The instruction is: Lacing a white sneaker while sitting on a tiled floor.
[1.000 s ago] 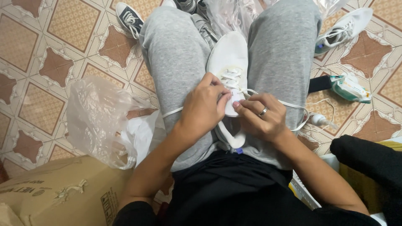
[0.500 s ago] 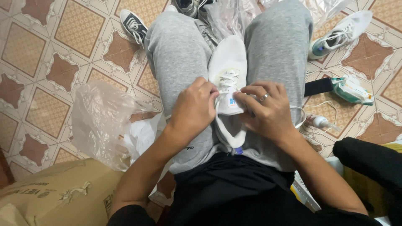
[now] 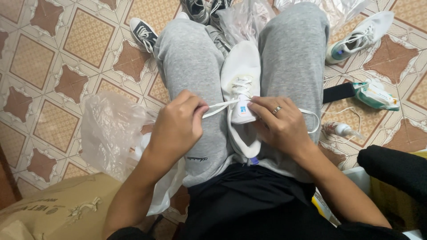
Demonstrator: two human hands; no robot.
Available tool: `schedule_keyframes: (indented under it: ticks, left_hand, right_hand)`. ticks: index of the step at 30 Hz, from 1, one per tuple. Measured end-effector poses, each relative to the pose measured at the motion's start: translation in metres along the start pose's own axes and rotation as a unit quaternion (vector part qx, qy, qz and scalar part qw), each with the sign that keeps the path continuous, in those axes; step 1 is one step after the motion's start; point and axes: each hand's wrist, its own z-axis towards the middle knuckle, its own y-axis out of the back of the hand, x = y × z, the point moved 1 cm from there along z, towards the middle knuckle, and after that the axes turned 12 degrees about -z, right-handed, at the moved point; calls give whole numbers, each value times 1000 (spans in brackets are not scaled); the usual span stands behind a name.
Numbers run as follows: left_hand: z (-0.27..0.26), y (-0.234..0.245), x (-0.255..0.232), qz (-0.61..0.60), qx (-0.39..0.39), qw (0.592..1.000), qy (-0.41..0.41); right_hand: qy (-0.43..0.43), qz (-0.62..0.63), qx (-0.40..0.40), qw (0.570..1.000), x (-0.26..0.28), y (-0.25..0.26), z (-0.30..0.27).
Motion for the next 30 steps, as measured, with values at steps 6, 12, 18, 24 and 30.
schedule_keyframes:
  ticks: [6,12,18,24,30]
  left_hand:
    - [0,8,-2,-17,-10,1000,1]
    - [3,6,6,-57,-10,998,37]
    - [7,7,3,-87,1,993,82]
    - [8,6,6,-97,3,989,108]
    - [10,5,12,-109,3,988,111]
  right_hand:
    - [-39,76,10,996,-13,9,0]
    - [-55,-68,147,985,-35,10,4]
    - [1,-89,148,985,-52,4,9]
    - [0,-44,147,988,-63,19,22]
    - [-15,-22,185,982,-66,29,30]
